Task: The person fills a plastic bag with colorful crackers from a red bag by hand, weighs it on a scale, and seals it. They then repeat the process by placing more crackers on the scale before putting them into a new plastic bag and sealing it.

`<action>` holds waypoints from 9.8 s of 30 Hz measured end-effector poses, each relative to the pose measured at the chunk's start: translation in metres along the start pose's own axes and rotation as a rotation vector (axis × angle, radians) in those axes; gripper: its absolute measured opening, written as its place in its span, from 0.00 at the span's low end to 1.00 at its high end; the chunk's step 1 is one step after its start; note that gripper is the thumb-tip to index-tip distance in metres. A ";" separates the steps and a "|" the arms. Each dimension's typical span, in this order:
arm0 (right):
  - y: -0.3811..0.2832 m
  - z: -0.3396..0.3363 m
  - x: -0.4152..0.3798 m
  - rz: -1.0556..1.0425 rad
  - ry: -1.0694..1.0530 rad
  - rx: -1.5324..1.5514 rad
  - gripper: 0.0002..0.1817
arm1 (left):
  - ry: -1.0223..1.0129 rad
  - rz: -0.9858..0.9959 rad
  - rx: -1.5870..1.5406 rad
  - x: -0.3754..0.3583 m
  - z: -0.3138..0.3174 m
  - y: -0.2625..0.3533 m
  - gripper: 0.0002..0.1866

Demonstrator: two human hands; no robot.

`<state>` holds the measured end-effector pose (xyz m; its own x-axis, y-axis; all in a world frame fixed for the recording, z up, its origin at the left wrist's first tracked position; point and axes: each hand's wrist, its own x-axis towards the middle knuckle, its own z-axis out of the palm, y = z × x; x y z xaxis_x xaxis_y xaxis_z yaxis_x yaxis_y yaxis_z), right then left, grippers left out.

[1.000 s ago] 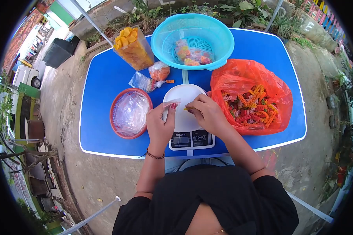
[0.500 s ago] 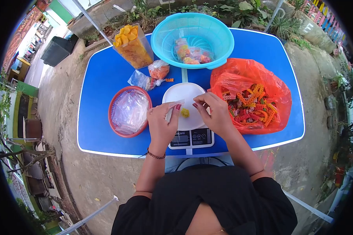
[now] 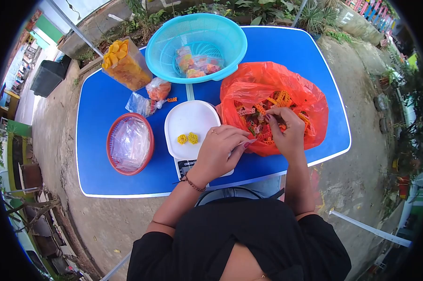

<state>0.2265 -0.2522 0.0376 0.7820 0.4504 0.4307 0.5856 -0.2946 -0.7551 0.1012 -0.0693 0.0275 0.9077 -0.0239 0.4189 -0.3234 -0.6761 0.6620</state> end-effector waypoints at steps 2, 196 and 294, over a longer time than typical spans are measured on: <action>0.012 0.000 -0.007 0.000 -0.018 -0.070 0.06 | -0.034 0.044 -0.028 0.004 0.013 0.003 0.06; -0.070 0.110 -0.009 -0.370 -0.473 -0.152 0.13 | 0.585 -0.613 -0.889 -0.090 -0.075 -0.046 0.14; -0.055 0.145 -0.009 -0.283 -0.387 0.101 0.17 | 0.764 -0.662 -1.112 -0.085 -0.067 -0.038 0.16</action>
<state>0.1564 -0.1178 0.0035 0.4471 0.7870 0.4251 0.7254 -0.0409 -0.6871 0.0180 0.0082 0.0085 0.7261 0.6701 -0.1542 -0.2725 0.4864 0.8302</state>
